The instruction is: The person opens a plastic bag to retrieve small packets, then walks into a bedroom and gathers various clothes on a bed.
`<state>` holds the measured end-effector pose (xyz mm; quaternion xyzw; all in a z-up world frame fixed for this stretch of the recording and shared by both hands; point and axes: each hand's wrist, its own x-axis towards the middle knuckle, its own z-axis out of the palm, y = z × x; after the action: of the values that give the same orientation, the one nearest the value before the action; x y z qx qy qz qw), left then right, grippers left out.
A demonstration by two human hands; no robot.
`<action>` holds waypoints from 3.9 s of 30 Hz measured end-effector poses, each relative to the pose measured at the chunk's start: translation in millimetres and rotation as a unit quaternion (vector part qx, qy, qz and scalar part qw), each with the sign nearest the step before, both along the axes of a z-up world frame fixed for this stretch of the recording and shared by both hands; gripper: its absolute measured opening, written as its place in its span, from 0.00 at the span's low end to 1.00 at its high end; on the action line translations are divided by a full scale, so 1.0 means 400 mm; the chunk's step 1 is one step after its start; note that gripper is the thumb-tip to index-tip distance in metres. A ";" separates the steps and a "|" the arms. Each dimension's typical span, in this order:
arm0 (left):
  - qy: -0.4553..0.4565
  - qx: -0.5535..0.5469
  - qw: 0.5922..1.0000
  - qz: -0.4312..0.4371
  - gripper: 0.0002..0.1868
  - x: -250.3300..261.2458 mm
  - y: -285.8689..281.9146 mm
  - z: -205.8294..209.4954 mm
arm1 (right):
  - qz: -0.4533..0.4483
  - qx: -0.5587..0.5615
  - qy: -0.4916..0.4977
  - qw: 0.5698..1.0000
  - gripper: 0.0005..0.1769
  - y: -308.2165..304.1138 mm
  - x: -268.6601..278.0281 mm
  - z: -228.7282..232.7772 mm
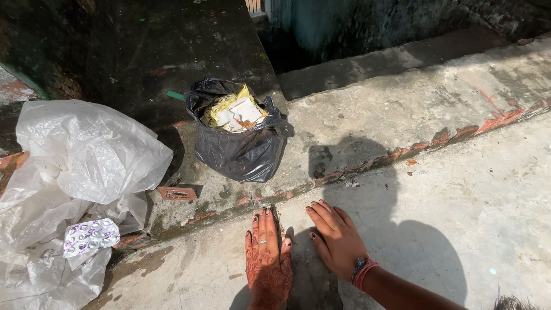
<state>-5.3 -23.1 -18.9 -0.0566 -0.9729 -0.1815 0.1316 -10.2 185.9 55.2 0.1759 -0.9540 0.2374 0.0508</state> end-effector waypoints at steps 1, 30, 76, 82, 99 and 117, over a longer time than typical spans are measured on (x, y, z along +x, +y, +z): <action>0.001 -0.002 0.999 -0.037 0.43 -0.011 -0.024 -0.010 | -0.019 -0.033 -0.013 0.999 0.32 0.009 0.001 -0.009; -0.012 0.009 0.988 0.153 0.34 0.036 -0.032 0.060 | -0.072 0.023 -0.005 0.997 0.41 -0.143 -0.027 -0.069; -0.017 -0.108 0.913 -0.394 0.35 0.081 -0.108 0.145 | 0.163 -0.050 0.023 0.985 0.30 -0.002 -0.020 -0.006; -0.033 -0.081 0.974 -0.211 0.37 0.072 -0.110 0.162 | 0.163 -0.047 0.044 0.985 0.27 -0.006 -0.022 -0.013; -0.022 0.049 0.998 -0.012 0.41 0.038 -0.030 0.127 | 0.160 -0.022 0.040 0.986 0.27 -0.006 -0.028 -0.012; -0.058 0.038 0.983 -0.171 0.20 0.024 -0.145 -0.077 | 0.166 -0.024 0.031 0.985 0.27 -0.007 -0.024 -0.002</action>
<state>4.1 -81.0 -49.8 -0.2064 -0.9472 -0.2413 0.0436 -19.8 183.0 54.3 0.3378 -0.9035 0.2599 0.0446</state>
